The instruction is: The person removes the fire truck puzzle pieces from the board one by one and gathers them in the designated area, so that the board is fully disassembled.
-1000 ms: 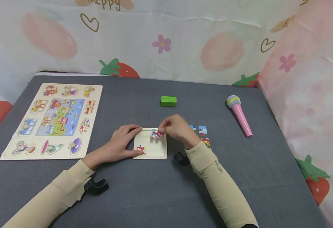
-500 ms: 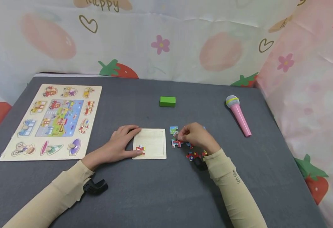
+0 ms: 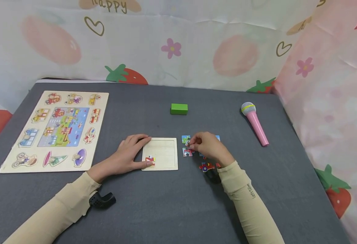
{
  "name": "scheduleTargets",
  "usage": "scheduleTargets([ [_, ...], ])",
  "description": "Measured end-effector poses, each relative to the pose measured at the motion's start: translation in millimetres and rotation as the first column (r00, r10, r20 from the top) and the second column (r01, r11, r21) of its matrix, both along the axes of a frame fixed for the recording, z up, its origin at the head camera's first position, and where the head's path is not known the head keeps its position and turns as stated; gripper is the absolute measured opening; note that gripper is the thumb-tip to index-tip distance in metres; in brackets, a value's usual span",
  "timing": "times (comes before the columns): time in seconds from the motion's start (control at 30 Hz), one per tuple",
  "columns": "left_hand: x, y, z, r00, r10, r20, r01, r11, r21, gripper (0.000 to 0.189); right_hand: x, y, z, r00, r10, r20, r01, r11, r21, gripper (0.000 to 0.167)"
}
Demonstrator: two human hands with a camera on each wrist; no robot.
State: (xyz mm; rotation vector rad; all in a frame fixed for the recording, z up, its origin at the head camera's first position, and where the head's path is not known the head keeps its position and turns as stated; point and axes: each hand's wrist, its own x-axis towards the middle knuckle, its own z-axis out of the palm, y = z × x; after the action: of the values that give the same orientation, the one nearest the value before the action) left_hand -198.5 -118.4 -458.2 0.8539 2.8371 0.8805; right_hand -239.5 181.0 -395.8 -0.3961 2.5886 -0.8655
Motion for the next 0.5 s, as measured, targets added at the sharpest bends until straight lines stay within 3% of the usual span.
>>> scheduleTargets([
  [0.37, -0.1, -0.2, -0.4, 1.0, -0.002, -0.004, 0.002, 1.0, -0.007, 0.081, 6.9, -4.8, 1.3, 0.999, 0.003, 0.038, -0.006, 0.998, 0.058, 0.013],
  [0.5, -0.3, -0.2, -0.9, 1.0, -0.004, -0.008, 0.004, 1.0, -0.002, 0.08, 10.2, -9.2, 4.5, 1.0, 0.009, -0.016, -0.008, 0.996, 0.094, 0.012],
])
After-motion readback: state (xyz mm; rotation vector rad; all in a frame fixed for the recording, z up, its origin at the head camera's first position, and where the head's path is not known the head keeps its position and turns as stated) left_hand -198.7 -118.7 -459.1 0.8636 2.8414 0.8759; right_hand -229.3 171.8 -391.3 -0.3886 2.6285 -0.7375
